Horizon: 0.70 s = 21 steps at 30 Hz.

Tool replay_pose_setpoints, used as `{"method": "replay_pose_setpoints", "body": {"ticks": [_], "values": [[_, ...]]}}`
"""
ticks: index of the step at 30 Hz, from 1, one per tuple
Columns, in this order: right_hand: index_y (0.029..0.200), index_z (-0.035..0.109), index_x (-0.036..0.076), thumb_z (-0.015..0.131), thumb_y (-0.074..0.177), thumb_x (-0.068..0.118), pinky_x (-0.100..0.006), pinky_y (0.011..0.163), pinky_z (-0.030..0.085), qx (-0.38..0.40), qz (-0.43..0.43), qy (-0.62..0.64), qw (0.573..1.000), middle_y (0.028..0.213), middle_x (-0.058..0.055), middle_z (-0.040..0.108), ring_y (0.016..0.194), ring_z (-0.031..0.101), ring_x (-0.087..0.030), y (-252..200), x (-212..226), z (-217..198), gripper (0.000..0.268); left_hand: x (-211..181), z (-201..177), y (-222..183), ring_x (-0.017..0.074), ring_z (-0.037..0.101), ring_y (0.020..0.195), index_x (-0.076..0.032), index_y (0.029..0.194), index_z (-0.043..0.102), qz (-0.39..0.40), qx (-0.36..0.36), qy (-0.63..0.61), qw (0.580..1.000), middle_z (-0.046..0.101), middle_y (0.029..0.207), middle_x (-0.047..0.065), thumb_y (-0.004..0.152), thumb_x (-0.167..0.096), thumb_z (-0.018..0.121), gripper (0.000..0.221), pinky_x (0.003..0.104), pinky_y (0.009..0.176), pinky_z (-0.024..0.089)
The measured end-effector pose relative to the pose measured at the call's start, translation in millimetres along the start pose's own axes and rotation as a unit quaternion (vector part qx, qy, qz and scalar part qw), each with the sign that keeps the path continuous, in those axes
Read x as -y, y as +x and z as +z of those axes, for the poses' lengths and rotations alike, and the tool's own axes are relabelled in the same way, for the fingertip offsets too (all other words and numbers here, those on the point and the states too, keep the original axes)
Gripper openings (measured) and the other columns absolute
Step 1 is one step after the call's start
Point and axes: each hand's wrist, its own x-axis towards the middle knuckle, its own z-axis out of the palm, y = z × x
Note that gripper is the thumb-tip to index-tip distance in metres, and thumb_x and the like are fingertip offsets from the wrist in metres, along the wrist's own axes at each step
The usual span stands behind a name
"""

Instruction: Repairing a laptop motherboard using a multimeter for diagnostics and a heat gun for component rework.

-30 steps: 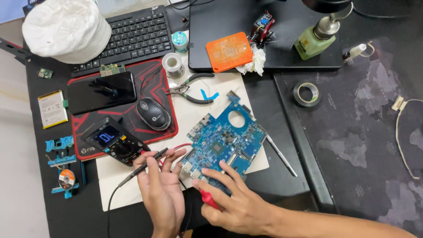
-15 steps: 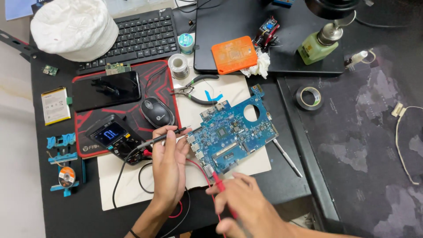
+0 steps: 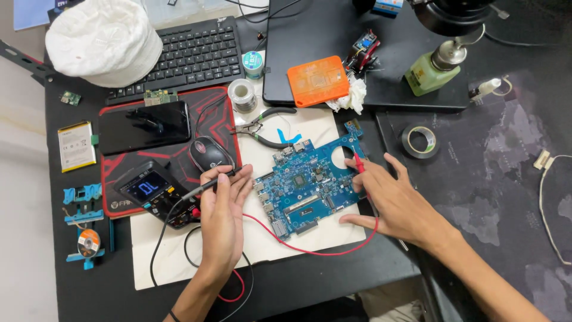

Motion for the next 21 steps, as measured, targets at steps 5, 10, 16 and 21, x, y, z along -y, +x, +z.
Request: {"method": "replay_pose_setpoints", "body": {"ticks": [5,10,16,21], "values": [[0.094,0.052,0.010,0.077,0.077,0.051,-0.057,0.113,0.024,-0.014,-0.033,-0.024,0.999,0.130,-0.010,0.062,0.133,0.051,-0.030,3,-2,2,0.051,-11,5,-11,0.0289,0.057,0.135,-0.005,0.126,0.041,0.047,-0.002,0.046,0.998,0.061,0.132,0.025,0.111,-0.021,0.035,0.023,0.045,0.117,0.044],[0.088,0.057,0.010,0.077,0.077,0.057,-0.056,0.113,0.024,-0.003,-0.036,-0.062,0.997,0.107,-0.007,0.061,0.119,0.055,-0.026,4,0,4,0.052,-15,11,-32,0.0264,0.060,0.133,-0.003,0.127,0.042,0.081,-0.015,0.172,0.982,0.061,0.132,0.024,0.111,-0.018,0.034,0.023,0.043,0.113,0.048],[0.088,0.058,0.010,0.077,0.079,0.057,-0.055,0.110,0.028,-0.043,-0.036,-0.092,0.994,0.099,-0.009,0.059,0.108,0.057,-0.028,-2,30,19,0.051,-13,8,-42,0.0255,0.061,0.133,-0.001,0.126,0.044,0.079,0.035,0.218,0.972,0.063,0.136,0.027,0.112,-0.016,0.034,0.022,0.039,0.117,0.044],[0.089,0.059,0.009,0.080,0.078,0.052,-0.055,0.110,0.029,-0.065,0.000,-0.038,0.997,0.098,-0.007,0.060,0.107,0.058,-0.027,-3,31,27,0.049,-6,15,-43,0.0239,0.059,0.130,-0.001,0.128,0.046,0.113,0.065,0.268,0.954,0.062,0.139,0.025,0.112,-0.011,0.037,0.021,0.033,0.108,0.041]]}}
